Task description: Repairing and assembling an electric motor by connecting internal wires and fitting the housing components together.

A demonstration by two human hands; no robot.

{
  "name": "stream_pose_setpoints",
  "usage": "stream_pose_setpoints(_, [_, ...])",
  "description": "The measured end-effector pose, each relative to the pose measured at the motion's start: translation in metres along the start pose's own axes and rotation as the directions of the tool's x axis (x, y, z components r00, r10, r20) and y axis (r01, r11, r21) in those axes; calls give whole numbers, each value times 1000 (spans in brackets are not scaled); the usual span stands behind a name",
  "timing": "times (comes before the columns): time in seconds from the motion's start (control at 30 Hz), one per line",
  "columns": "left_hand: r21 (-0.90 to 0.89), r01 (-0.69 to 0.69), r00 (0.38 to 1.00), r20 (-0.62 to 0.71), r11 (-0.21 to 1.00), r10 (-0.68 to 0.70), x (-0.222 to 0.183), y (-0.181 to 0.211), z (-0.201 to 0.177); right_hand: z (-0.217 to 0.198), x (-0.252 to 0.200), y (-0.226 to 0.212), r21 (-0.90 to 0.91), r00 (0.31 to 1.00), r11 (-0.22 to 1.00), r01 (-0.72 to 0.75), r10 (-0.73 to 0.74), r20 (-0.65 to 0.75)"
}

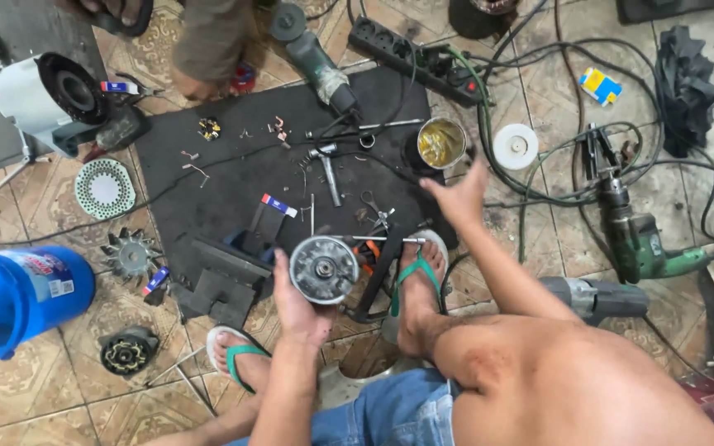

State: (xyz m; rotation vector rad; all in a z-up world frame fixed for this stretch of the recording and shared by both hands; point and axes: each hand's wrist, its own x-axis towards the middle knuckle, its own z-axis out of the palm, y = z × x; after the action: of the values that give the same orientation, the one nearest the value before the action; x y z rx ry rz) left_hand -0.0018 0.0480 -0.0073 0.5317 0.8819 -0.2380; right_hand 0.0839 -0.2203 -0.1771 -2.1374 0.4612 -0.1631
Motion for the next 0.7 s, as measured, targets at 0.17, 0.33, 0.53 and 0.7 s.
stream_pose_setpoints(0.17, [-12,85,991,-105,996,-86,9,-19,5,2,-27,-7,-46,809,852,522,-478,342])
stream_pose_setpoints(0.33, [-46,113,990,-83,992,-117,26,-38,5,27,-9,-54,-182,279,229,956,-530,801])
stream_pose_setpoints(0.53, [-33,102,991,-84,994,-104,40,-39,-1,60,19,-19,-104,80,-7,995,-590,804])
stream_pose_setpoints(0.7, [-43,110,985,-132,993,-115,31,-36,10,38,16,-40,-128,72,-26,991,-709,702])
